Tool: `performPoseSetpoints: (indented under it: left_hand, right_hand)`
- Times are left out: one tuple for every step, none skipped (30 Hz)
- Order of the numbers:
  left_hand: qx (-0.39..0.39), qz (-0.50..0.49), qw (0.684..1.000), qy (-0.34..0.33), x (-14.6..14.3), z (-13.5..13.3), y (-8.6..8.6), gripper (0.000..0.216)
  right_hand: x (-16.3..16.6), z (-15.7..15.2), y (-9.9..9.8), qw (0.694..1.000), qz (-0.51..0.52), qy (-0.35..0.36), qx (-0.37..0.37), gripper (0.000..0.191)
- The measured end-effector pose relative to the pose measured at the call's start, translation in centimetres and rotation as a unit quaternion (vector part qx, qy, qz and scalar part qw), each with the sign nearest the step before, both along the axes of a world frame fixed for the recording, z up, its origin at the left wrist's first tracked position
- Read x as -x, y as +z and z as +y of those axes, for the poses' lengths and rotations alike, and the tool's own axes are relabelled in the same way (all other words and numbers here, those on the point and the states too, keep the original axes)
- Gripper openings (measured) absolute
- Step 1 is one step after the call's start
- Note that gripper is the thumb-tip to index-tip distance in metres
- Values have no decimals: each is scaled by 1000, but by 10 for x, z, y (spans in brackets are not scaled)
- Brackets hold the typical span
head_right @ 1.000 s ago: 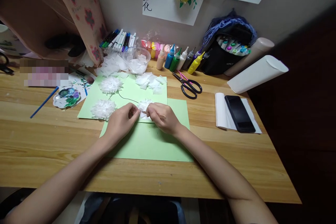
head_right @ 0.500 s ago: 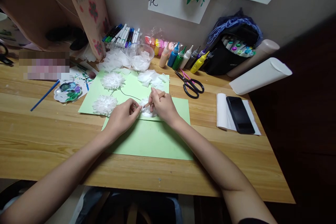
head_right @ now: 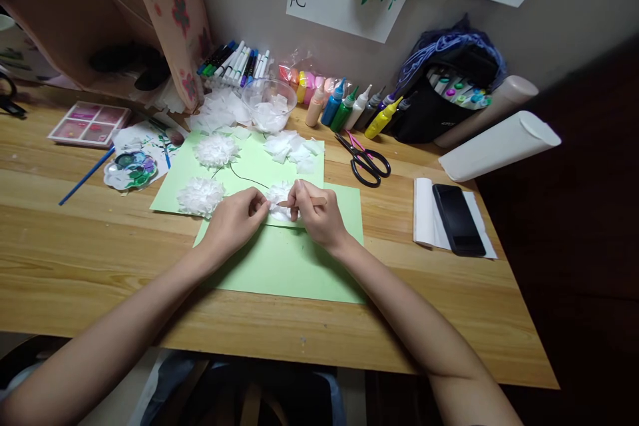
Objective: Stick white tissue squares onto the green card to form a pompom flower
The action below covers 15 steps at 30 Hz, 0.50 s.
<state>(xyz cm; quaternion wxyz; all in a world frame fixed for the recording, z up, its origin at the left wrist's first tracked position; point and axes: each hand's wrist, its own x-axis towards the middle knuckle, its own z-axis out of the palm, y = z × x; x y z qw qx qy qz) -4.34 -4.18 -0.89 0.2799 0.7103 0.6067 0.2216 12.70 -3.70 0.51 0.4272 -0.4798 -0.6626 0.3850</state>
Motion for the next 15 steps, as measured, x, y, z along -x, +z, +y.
performPoseSetpoints:
  left_hand:
    - [0,-3,1000,1,0,0,0,15]
    - [0,-7,1000,3,0,1,0,15]
    - [0,-11,1000,6,0,1,0,15]
    - [1,-15,1000,9,0,1,0,15]
    - [1,-17,1000,14,0,2,0,16]
    - [1,-18,1000,19,0,2,0,17]
    - [0,-18,1000,24,0,2,1,18]
    - [-1,-16,999,28,0,2,1,20]
    - [0,-14,999,31,0,2,2,21]
    - [1,-13,999,32,0,2,2,22]
    - [3,-13,999,33,0,2,2,22]
    - [4,-12,999,33,0,3,2,22]
    - [5,-11,999,33,0,3,2,23]
    - [5,-10,999,33,0,3,2,23]
    - [4,-10,999,32,0,3,2,23]
  right_hand:
    - [0,-1,-1,1000,-5,5,-4,44]
    - [0,-1,-2,1000,-9,9,-7,44]
    - [0,-1,-3,1000,-13,12,-8,44]
    - [0,-1,-4,1000,-19,13,-9,44]
    - [1,0,-5,999,-27,14,-10,44]
    - [2,0,-5,999,-34,14,-11,44]
    - [3,1,-6,999,-39,14,-11,44]
    - [4,2,-5,999,-42,11,-8,44]
    - [5,4,-5,999,-40,8,0,44]
    - [7,6,-4,999,-37,3,13,45]
    - [8,9,-2,999,-32,-3,28,45]
    - [10,13,-1,999,-30,-10,42,46]
    - [12,17,0,998,-31,-16,55,47]
    - [14,21,2,997,-36,-22,62,48]
    - [15,26,4,996,-43,-24,68,50]
